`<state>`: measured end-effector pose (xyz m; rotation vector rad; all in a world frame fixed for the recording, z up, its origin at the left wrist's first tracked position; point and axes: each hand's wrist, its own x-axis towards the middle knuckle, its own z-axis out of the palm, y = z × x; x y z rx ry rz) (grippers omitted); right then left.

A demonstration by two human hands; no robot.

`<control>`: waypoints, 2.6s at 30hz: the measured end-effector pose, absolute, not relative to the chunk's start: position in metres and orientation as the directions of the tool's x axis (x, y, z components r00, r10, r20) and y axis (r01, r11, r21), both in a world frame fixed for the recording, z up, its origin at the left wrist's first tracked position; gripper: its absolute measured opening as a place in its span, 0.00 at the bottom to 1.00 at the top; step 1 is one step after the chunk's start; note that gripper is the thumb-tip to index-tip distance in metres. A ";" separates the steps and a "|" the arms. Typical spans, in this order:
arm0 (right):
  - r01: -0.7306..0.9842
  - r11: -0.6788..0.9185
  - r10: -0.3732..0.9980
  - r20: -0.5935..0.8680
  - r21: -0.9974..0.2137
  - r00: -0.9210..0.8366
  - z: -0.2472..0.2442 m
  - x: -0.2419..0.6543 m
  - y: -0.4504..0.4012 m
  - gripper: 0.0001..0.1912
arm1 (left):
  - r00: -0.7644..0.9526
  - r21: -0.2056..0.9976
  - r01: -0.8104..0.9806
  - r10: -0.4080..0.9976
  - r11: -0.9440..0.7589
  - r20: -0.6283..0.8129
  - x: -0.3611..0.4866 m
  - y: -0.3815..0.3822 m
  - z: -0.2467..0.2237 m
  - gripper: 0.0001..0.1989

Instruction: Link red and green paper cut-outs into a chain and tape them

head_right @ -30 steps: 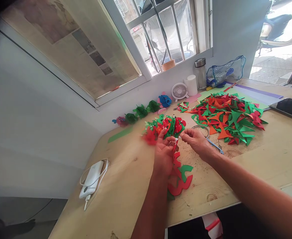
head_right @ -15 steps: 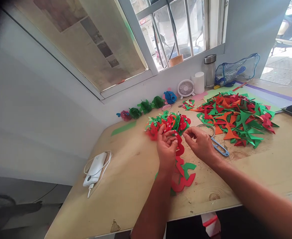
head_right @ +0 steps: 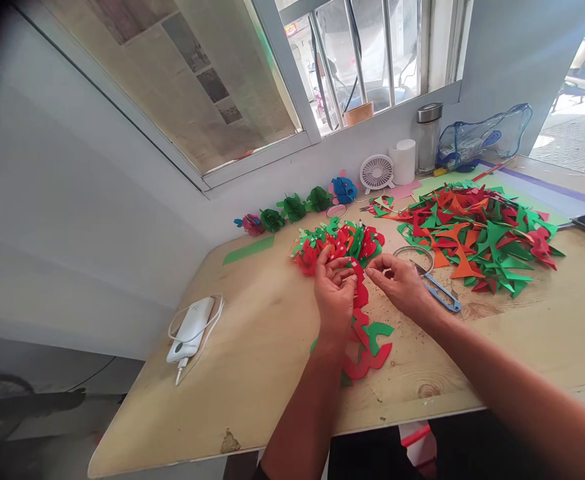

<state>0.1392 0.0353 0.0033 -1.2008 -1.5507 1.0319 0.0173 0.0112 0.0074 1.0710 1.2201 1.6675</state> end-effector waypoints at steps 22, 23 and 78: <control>0.355 0.210 0.977 0.209 -0.911 -0.042 -0.004 0.142 0.040 0.15 | -0.303 0.973 -0.155 0.946 -0.168 0.115 0.021 0.012 -0.001 0.33; 0.381 0.224 0.973 0.227 -0.897 -0.039 -0.005 0.142 0.040 0.14 | -0.311 0.974 -0.152 0.943 -0.171 0.117 0.021 0.012 -0.001 0.33; 0.390 0.204 0.974 0.146 -0.898 -0.174 0.006 0.139 0.034 0.15 | -0.369 0.963 -0.010 0.896 -0.270 0.248 0.019 0.008 0.007 0.30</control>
